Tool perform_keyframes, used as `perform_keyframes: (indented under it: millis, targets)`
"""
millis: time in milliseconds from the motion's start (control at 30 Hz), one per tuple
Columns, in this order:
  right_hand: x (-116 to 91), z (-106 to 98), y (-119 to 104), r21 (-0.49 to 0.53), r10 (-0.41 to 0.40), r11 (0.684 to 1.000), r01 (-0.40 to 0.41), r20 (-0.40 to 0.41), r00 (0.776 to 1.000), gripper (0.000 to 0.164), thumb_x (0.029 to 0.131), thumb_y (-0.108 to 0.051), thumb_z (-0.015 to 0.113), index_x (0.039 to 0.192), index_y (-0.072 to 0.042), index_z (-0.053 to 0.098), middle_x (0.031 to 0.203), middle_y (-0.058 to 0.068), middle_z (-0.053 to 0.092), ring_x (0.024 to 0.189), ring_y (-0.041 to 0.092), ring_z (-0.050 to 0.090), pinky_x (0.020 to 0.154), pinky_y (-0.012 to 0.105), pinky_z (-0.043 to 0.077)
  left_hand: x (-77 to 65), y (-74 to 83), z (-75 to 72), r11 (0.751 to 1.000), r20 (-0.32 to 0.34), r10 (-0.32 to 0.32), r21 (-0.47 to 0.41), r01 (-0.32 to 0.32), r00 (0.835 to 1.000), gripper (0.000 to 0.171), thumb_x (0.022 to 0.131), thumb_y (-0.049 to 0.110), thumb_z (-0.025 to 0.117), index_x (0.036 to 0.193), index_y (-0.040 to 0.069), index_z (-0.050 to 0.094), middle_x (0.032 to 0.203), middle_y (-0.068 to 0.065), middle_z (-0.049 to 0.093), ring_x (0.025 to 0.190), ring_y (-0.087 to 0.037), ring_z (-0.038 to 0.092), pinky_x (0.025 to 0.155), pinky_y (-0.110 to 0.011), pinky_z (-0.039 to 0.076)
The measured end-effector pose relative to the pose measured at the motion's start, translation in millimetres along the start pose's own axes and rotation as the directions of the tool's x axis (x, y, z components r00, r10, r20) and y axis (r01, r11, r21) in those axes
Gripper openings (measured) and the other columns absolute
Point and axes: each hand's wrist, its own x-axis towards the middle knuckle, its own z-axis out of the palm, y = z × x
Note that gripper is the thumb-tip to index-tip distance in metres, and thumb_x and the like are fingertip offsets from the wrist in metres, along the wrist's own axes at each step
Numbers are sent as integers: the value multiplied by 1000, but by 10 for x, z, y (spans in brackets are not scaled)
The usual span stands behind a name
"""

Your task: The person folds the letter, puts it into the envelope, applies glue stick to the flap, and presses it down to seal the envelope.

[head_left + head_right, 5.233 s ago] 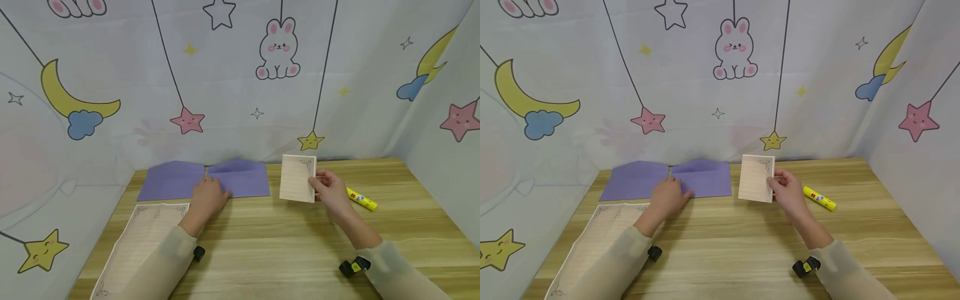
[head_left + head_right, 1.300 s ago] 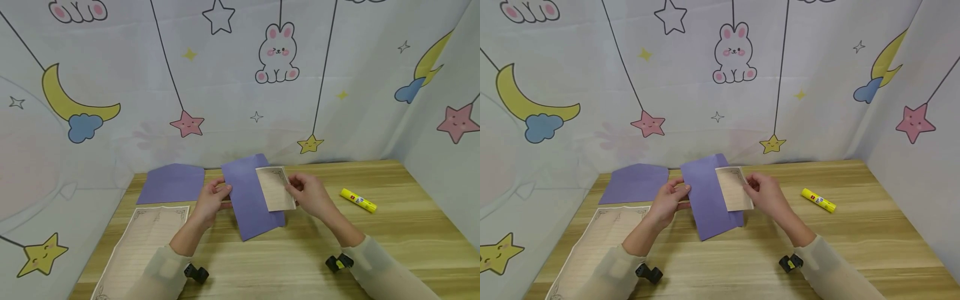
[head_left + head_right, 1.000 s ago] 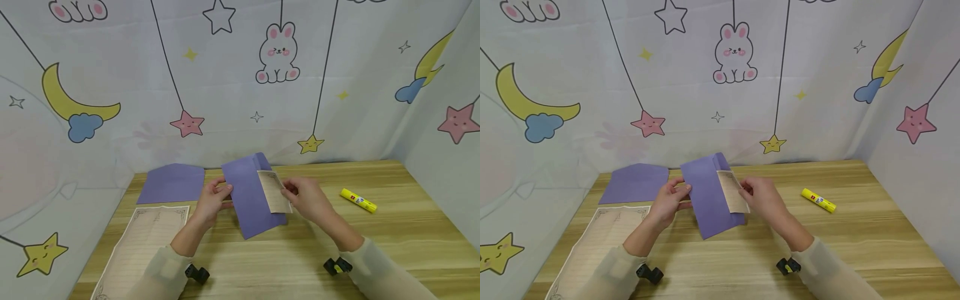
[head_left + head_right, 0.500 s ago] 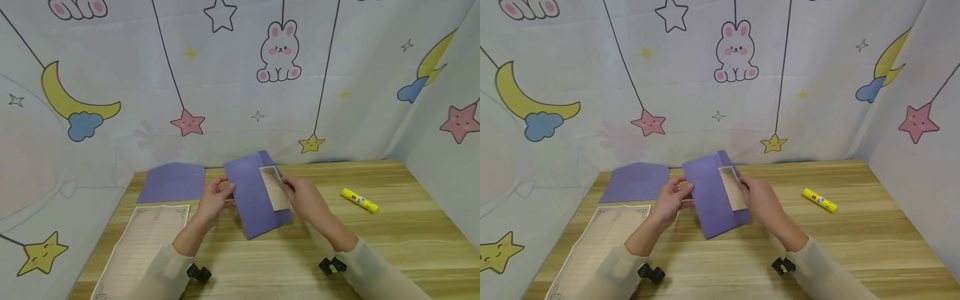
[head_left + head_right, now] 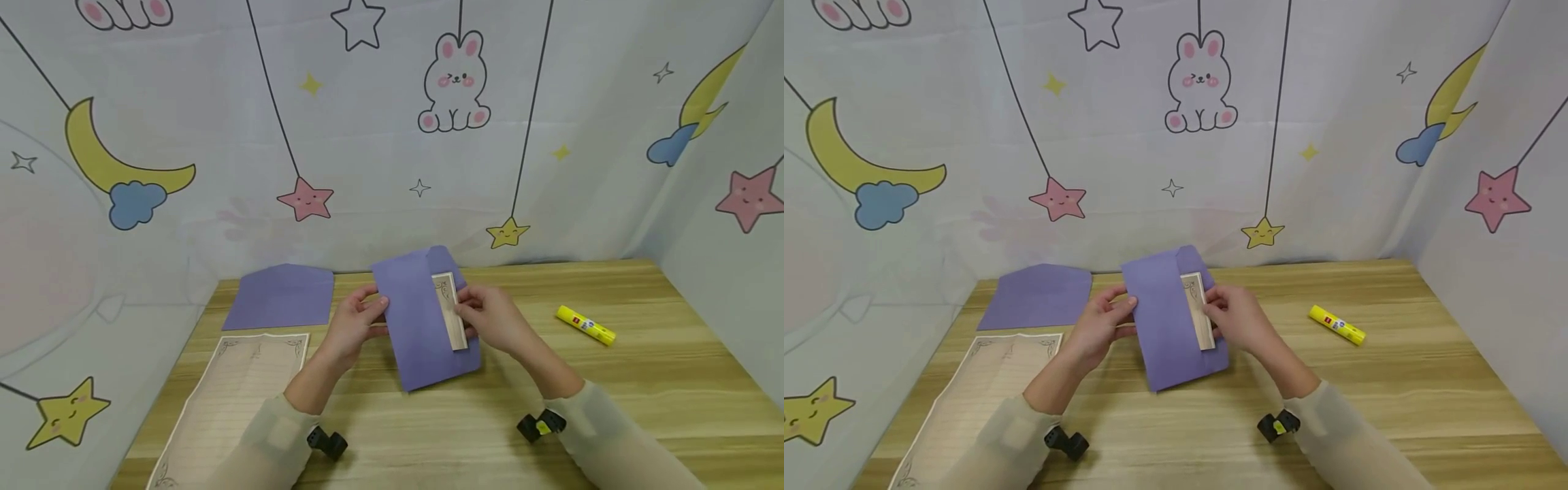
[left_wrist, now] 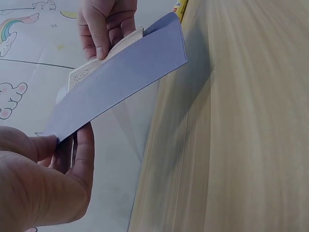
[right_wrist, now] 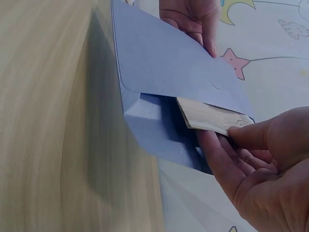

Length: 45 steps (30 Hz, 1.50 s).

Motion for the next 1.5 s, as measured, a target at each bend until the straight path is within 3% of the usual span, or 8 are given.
perform_keyframes:
  millis: [300,467,700,867,1500]
  targets:
    - [20,-20,45,100,33,995,-26,-75,997,23,108,-9,61,126,6,64,110,18,71,87,24,72,73,36,64,-25,20,28,1000,22,-15,24,14,1000,45,105,-1,64,150,0,55,105,-6,78,89,-17,74,75,-34,63]
    - [21,-27,47,173,2,985,5,-39,999,27,109,-5,59,133,7,62,106,18,73,87,24,72,73,37,65,-35,13,26,1000,36,-15,20,14,999,49,104,-2,64,152,3,54,99,-2,76,86,-15,72,74,-32,63]
    - [9,-10,20,263,1,965,-3,9,1000,25,108,-2,59,130,7,64,100,16,71,86,24,71,73,38,65,-42,-17,32,1000,68,-14,-6,14,998,50,104,-4,64,152,5,54,97,-1,76,84,-16,72,73,-33,64]
    - [8,10,14,281,-4,960,-8,39,999,26,108,-2,59,131,7,64,104,16,73,87,25,71,74,38,65,-55,-24,47,1000,92,-13,-10,14,996,50,103,-5,64,152,4,54,100,-2,76,85,-16,73,73,-35,64]
    - [19,20,48,304,-15,953,0,48,999,31,108,-4,60,135,10,62,109,17,73,87,23,70,75,36,64,-79,-18,66,999,83,-26,-18,28,996,52,102,-4,66,152,7,55,100,-2,76,81,-15,73,71,-33,64]
